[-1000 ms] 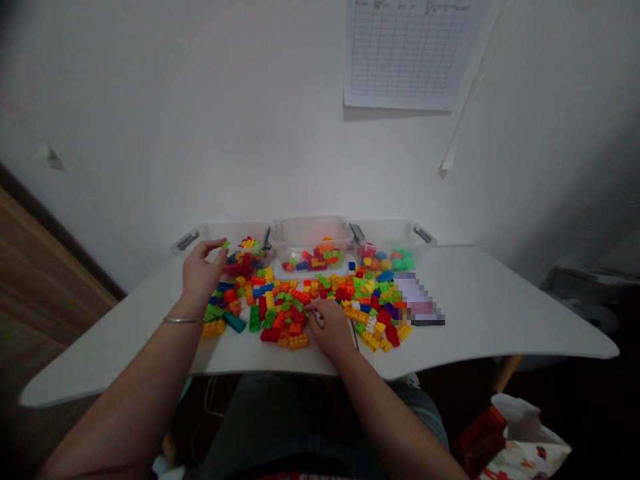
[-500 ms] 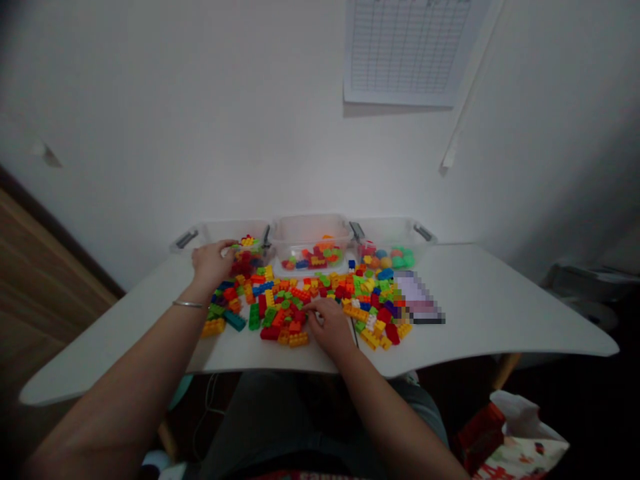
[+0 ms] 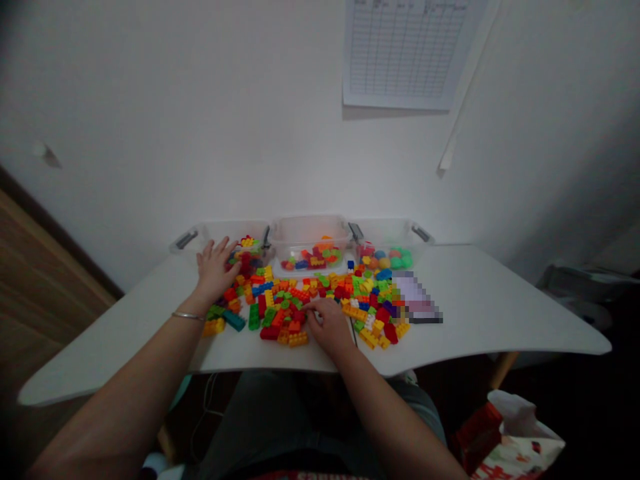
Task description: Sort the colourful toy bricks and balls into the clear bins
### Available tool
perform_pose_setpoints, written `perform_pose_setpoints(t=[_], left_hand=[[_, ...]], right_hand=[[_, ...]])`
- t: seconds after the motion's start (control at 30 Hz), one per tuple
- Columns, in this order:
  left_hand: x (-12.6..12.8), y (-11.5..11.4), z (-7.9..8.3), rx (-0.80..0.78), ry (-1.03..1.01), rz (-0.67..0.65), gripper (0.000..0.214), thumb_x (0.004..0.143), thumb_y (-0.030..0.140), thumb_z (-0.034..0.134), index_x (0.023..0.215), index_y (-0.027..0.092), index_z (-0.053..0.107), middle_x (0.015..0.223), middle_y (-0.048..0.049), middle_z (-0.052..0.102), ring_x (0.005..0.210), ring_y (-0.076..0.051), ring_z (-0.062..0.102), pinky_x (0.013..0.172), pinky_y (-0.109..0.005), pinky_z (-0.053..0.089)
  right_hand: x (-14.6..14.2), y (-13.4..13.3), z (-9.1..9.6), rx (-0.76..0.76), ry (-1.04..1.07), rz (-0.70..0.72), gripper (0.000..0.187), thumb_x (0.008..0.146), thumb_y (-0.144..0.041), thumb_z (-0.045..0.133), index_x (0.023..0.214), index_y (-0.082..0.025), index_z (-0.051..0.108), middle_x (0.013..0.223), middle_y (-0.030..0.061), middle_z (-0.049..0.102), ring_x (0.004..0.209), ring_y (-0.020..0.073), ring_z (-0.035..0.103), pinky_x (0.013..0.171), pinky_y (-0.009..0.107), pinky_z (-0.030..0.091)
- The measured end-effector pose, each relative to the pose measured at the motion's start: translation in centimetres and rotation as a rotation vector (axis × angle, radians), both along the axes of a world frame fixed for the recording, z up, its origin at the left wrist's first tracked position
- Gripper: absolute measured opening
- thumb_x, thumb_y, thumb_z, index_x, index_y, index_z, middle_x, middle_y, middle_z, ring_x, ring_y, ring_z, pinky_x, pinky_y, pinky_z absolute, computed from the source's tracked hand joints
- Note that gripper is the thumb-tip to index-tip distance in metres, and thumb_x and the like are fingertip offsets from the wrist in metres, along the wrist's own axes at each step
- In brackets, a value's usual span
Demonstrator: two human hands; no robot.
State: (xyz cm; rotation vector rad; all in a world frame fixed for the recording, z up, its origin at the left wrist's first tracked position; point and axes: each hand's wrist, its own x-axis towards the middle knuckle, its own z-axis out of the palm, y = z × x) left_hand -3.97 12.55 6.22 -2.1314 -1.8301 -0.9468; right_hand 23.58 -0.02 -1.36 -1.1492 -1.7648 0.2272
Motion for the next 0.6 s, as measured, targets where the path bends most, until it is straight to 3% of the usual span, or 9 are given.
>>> perform_pose_setpoints(t=[0.13, 0.2, 0.27, 0.37, 0.5, 0.6], left_hand=[[2.6, -2.6, 0.5, 0.037, -0.093, -0.024, 0.041, 0.086, 0.031, 0.045, 0.123, 0.024, 0.061, 0.137, -0.0069, 0.055, 0.135, -0.031, 0.036, 0.112, -0.057, 0.024], [4.4, -4.8, 0.4, 0.047, -0.028, -0.192, 0.035, 0.087, 0.032, 0.047, 0.117, 0.026, 0.065, 0.131, -0.0045, 0.061, 0.132, -0.029, 0.040, 0.112, -0.055, 0.025], [6.1, -7.0, -0.1, 0.014, 0.044, -0.290, 0.030, 0.088, 0.034, 0.049, 0.111, 0.030, 0.068, 0.124, -0.0022, 0.065, 0.127, -0.029, 0.045, 0.112, -0.059, 0.022], [7.8, -9.3, -1.5, -0.066, 0.097, -0.310, 0.027, 0.087, 0.030, 0.052, 0.109, 0.030, 0.069, 0.119, -0.0030, 0.068, 0.116, -0.028, 0.054, 0.109, -0.058, 0.027], [8.4, -9.9, -3.3, -0.169, 0.160, -0.317, 0.030, 0.088, 0.026, 0.051, 0.112, 0.029, 0.069, 0.116, -0.0035, 0.070, 0.110, -0.027, 0.057, 0.104, -0.053, 0.036], [8.4, -9.8, -3.6, -0.175, 0.202, -0.317, 0.033, 0.089, 0.021, 0.048, 0.113, 0.027, 0.070, 0.121, -0.0054, 0.067, 0.114, -0.028, 0.054, 0.100, -0.047, 0.041]], right_hand=[[0.1, 0.1, -0.1, -0.020, -0.008, -0.002, 0.018, 0.085, -0.016, 0.051, 0.088, -0.022, 0.068, 0.086, 0.0056, 0.069, 0.084, 0.0199, 0.061, 0.079, 0.035, 0.048], [0.1, 0.1, -0.1, -0.025, -0.015, 0.000, 0.018, 0.085, -0.017, 0.051, 0.089, -0.022, 0.068, 0.087, 0.0057, 0.069, 0.084, 0.0201, 0.061, 0.079, 0.035, 0.048], [0.2, 0.1, -0.1, -0.025, -0.016, 0.001, 0.018, 0.085, -0.017, 0.052, 0.089, -0.021, 0.068, 0.087, 0.0058, 0.069, 0.085, 0.0204, 0.061, 0.080, 0.035, 0.048], [0.2, 0.0, 0.0, -0.040, -0.015, 0.009, 0.018, 0.084, -0.016, 0.052, 0.089, -0.021, 0.068, 0.087, 0.0056, 0.070, 0.085, 0.0202, 0.061, 0.081, 0.035, 0.048], [0.2, 0.0, 0.1, -0.047, -0.013, 0.014, 0.018, 0.084, -0.015, 0.052, 0.090, -0.021, 0.068, 0.088, 0.0059, 0.070, 0.086, 0.0200, 0.061, 0.081, 0.035, 0.048], [0.1, -0.1, 0.2, -0.035, -0.011, 0.009, 0.018, 0.084, -0.015, 0.052, 0.090, -0.021, 0.068, 0.087, 0.0057, 0.070, 0.085, 0.0197, 0.061, 0.081, 0.034, 0.049]])
